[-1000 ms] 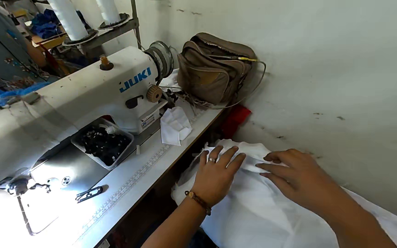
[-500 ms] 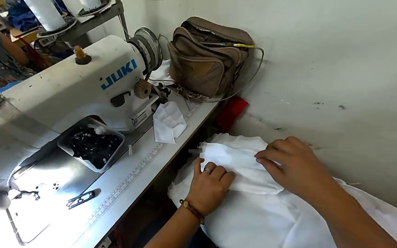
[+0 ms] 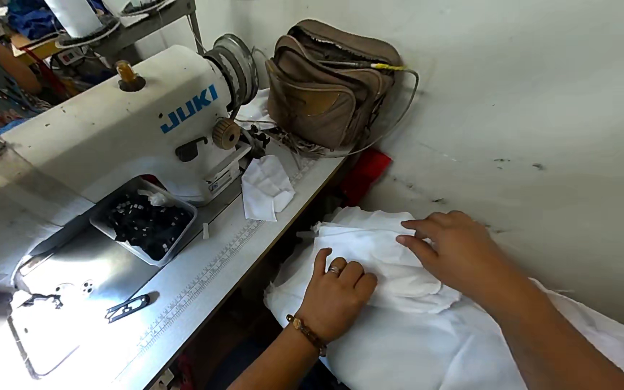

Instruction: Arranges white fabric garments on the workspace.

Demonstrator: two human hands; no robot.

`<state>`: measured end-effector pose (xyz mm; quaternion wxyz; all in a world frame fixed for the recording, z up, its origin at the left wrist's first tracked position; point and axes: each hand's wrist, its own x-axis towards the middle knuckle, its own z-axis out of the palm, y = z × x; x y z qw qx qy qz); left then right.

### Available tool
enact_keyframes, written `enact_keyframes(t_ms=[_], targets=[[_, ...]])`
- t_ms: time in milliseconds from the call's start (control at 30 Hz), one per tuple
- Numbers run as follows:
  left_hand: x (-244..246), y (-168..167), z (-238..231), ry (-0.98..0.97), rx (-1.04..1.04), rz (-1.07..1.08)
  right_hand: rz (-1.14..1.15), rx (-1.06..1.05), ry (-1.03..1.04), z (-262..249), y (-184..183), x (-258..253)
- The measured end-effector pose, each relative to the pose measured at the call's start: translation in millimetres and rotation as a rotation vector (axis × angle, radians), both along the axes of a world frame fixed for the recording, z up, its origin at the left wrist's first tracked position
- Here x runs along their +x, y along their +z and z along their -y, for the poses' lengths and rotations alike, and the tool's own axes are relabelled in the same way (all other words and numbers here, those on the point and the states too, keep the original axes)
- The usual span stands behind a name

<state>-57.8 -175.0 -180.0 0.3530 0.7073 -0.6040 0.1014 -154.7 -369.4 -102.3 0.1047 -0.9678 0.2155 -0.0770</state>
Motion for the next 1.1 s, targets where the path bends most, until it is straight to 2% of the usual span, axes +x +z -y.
enact_keyframes(t_ms=[133, 333, 733, 833, 1000, 1100], targets=[[-0.2, -3.9, -6.9, 0.016, -0.045, 0.042, 0.014, 0.023, 0.015, 4.6, -5.9, 7.6], [-7.3, -18.5, -15.3, -0.013, -0.117, 0.027, -0.039, 0.172, -0.033, 6.4, -6.2, 10.1], [-4.7, -15.5, -13.1, 0.093, -0.148, -0.094, 0.147, 0.333, 0.001, -3.7, 9.2, 3.9], [-4.1, -11.8, -11.5, 0.105, -0.153, -0.098, 0.150, 0.323, 0.139, -3.2, 8.3, -4.0], [0.4, -2.5, -10.2, -0.007, -0.068, -0.105, 0.106, 0.207, 0.595, -2.7, 3.2, -25.1], [-1.0, -4.2, -9.2, -0.069, -0.027, -0.075, 0.042, 0.240, 0.666, -1.8, 1.1, -34.9]])
